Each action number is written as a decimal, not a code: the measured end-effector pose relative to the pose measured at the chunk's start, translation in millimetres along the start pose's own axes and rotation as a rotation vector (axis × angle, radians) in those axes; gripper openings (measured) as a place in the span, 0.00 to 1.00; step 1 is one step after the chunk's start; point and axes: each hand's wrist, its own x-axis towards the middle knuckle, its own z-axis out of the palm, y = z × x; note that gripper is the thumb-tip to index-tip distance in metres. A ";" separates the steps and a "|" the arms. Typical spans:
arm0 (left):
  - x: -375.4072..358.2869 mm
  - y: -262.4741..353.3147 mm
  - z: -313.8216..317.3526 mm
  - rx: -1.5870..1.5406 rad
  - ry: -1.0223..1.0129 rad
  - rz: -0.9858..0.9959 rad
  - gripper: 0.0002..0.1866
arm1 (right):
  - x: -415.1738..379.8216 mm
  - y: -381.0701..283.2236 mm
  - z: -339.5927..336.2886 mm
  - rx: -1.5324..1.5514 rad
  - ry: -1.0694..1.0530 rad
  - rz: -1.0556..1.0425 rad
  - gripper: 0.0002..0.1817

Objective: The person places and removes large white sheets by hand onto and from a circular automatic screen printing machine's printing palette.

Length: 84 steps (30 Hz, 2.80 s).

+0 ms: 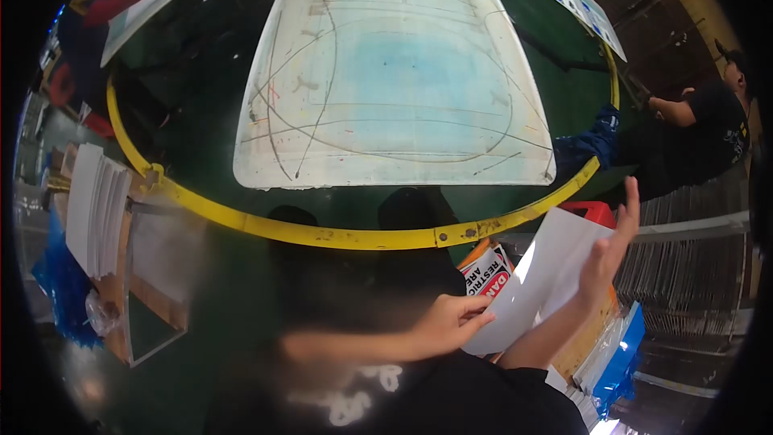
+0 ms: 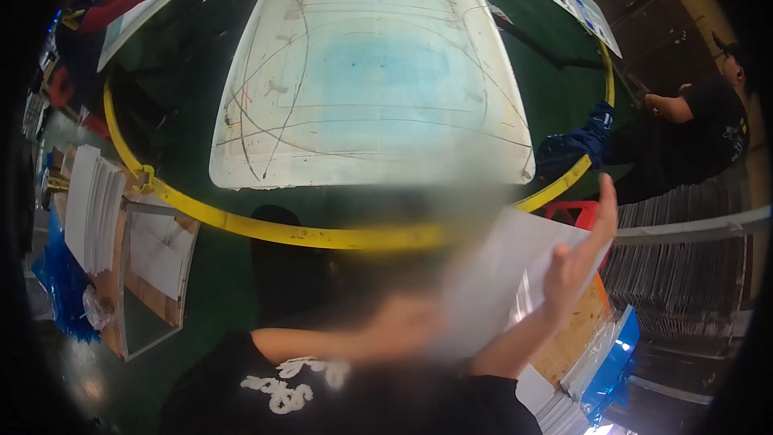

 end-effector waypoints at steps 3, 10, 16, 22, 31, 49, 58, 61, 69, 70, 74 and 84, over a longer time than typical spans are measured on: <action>9.6 4.5 -10.5 -0.146 0.055 -0.080 0.12 | -26.6 45.2 -28.1 -0.339 -0.111 0.321 0.41; 25.2 28.2 -47.0 -0.386 0.169 -0.117 0.14 | -84.8 134.9 -47.0 0.274 -0.306 0.786 0.30; 40.1 39.2 -97.1 -0.219 0.320 0.118 0.13 | -58.1 131.7 9.9 0.337 -0.380 0.798 0.38; 57.2 58.6 -185.9 -0.144 0.660 0.265 0.16 | 5.0 113.7 89.6 0.379 -0.190 0.565 0.35; 104.9 40.5 -335.4 1.225 0.801 0.159 0.46 | 93.5 67.6 190.9 0.162 -0.167 0.398 0.48; 129.5 28.1 -366.3 1.423 0.783 -0.162 0.52 | 102.5 76.4 251.7 -0.098 -0.306 0.354 0.54; 131.9 30.1 -365.7 1.489 0.825 -0.201 0.50 | 101.4 77.3 254.6 -0.118 -0.321 0.356 0.54; 132.7 29.3 -364.7 1.492 0.834 -0.220 0.49 | 101.0 81.2 258.2 -0.115 -0.322 0.356 0.54; 134.1 31.2 -358.9 1.533 0.831 -0.248 0.50 | 98.4 80.0 259.7 -0.125 -0.323 0.344 0.54; 133.9 32.5 -357.1 1.539 0.834 -0.260 0.49 | 99.1 81.9 260.6 -0.120 -0.319 0.338 0.54; 132.5 34.5 -350.8 1.589 0.845 -0.268 0.47 | 99.2 85.1 264.2 -0.130 -0.339 0.331 0.54; 131.8 42.2 -345.5 1.656 0.788 -0.321 0.43 | 100.4 75.9 260.7 -0.155 -0.366 0.357 0.54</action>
